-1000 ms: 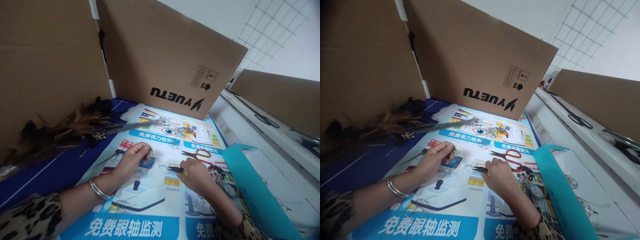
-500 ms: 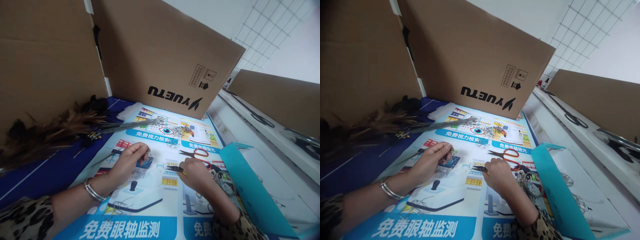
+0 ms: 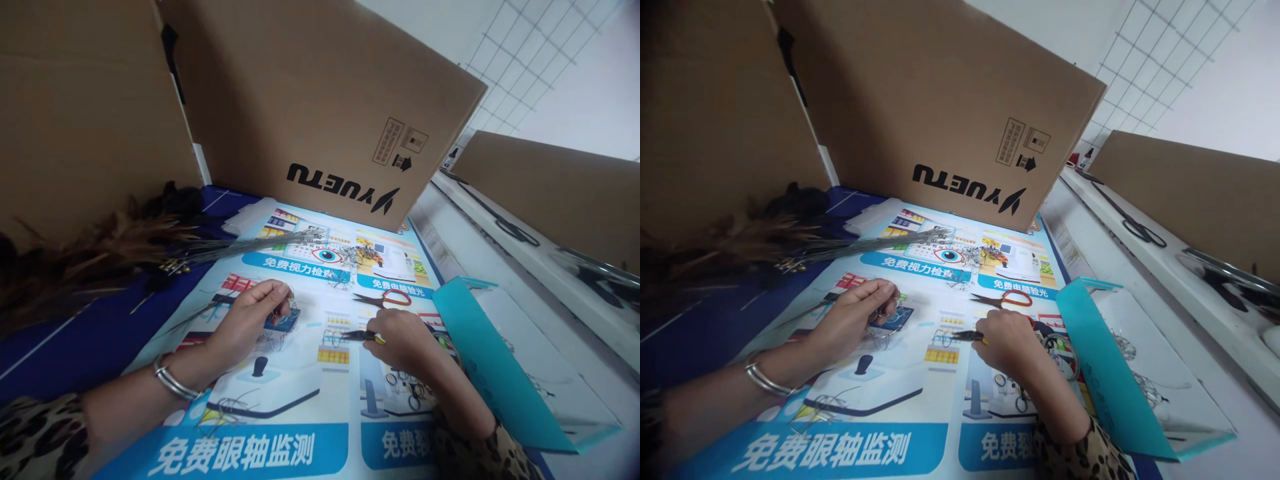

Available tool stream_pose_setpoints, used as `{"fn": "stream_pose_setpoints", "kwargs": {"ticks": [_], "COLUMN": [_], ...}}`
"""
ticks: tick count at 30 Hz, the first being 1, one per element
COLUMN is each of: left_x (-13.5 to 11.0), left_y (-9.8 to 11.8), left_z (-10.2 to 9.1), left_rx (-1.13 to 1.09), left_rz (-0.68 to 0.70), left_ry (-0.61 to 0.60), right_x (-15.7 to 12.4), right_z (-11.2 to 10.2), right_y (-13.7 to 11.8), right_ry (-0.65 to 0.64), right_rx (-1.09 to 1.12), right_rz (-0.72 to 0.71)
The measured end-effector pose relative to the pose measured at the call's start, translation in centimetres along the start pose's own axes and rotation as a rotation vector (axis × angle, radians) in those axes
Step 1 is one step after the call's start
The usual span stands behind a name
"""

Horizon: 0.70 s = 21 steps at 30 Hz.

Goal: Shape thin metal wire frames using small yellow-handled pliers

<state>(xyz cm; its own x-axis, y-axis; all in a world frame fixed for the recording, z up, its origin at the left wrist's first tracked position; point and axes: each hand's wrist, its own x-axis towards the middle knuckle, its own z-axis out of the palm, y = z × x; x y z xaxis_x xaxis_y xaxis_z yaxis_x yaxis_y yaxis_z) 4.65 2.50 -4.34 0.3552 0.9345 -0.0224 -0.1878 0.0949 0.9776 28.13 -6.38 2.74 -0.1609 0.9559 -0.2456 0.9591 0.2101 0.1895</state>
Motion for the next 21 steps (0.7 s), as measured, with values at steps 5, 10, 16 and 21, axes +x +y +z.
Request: {"fn": "stream_pose_setpoints", "kwargs": {"ticks": [5,10,16,21], "left_x": [-0.1,0.0,0.1,-0.1], "left_y": [0.1,0.1,0.0,0.0], "left_z": [0.0,0.0,-0.1,0.0], "left_rx": [0.008,0.013,0.008,-0.019], "left_rz": [-0.018,-0.021,-0.038,-0.025], "left_ry": [0.008,-0.005,-0.011,-0.025], "right_x": [0.4,0.6,1.1,1.2], "right_z": [-0.2,0.1,0.9,1.1], "right_y": [-0.2,-0.6,-1.1,-0.8], "right_ry": [0.071,0.074,0.069,0.063], "right_rx": [-0.017,-0.015,-0.018,-0.025], "right_rz": [-0.032,-0.056,-0.044,-0.042]}}
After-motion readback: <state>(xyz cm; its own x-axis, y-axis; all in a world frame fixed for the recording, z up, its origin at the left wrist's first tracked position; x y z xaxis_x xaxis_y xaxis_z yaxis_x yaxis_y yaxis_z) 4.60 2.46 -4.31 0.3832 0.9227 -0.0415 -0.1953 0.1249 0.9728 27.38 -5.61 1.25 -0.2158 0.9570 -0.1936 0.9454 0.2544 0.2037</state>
